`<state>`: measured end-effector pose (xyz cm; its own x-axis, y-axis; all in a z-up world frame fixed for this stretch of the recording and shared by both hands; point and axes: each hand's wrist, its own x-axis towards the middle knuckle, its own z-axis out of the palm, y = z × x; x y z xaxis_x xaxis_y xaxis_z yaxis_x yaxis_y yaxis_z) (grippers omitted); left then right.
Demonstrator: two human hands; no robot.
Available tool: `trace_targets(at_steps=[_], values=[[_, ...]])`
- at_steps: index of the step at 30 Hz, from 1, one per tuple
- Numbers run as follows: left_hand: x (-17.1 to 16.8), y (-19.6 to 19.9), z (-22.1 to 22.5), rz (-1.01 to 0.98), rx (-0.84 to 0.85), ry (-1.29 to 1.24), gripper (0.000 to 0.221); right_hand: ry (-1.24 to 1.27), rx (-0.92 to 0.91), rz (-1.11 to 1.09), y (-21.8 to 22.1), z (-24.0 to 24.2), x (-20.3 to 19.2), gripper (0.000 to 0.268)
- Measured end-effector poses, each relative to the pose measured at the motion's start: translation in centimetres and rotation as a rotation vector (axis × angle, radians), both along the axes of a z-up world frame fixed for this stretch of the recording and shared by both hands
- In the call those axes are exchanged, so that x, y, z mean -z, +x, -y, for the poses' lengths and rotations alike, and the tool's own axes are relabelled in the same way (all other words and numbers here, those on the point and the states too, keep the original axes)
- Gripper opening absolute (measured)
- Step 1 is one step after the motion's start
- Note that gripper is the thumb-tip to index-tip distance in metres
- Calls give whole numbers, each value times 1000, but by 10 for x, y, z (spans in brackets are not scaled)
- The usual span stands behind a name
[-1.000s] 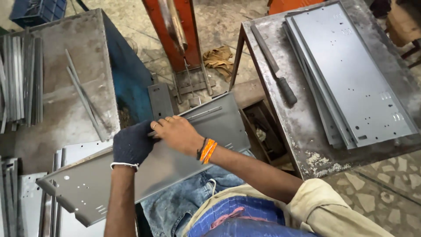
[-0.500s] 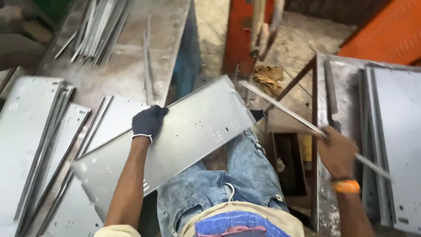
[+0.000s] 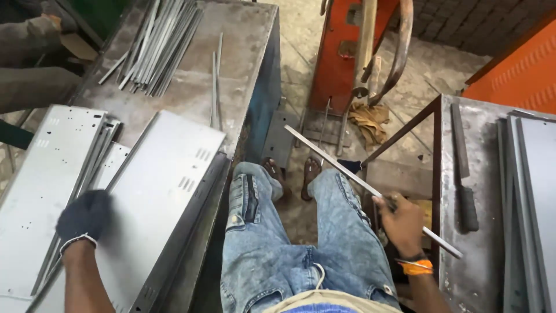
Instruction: Spot welding a metal reinforcement strip onto a flat metal panel at a manual workstation.
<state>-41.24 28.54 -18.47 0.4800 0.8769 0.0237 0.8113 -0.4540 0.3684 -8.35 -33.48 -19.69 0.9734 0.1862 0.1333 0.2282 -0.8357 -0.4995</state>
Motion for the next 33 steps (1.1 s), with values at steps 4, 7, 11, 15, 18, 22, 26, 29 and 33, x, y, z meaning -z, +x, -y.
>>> trace_targets(at_steps=[4, 7, 11, 15, 18, 22, 26, 29, 33], values=[[40, 8, -16, 170, 150, 240, 34, 34, -105, 23, -7, -15, -3, 31], [67, 58, 6, 325, 174, 37, 34, 49, -67, -42, -18, -23, -4, 30], [71, 134, 87, 369, 311, -101, 34, 1, -19, -75, -26, -20, 1, 30], [54, 204, 200, 610, 498, -665, 35, 94, -59, -116, -29, -19, -1, 29], [80, 254, 274, 764, 522, -1060, 34, 145, -121, -129, -29, -20, -8, 28], [95, 302, 368, 987, 448, -1480, 39, 138, -226, -43, -27, -10, -17, 34], [51, 328, 433, 664, 579, -1642, 36, 29, -62, -36, -16, 27, -15, 37], [24, 342, 465, 707, 997, -1458, 38, 127, 218, -234, 6, 82, -13, 32], [10, 352, 482, 506, 913, -1586, 39, -183, 517, -67, 50, 183, 21, 26]])
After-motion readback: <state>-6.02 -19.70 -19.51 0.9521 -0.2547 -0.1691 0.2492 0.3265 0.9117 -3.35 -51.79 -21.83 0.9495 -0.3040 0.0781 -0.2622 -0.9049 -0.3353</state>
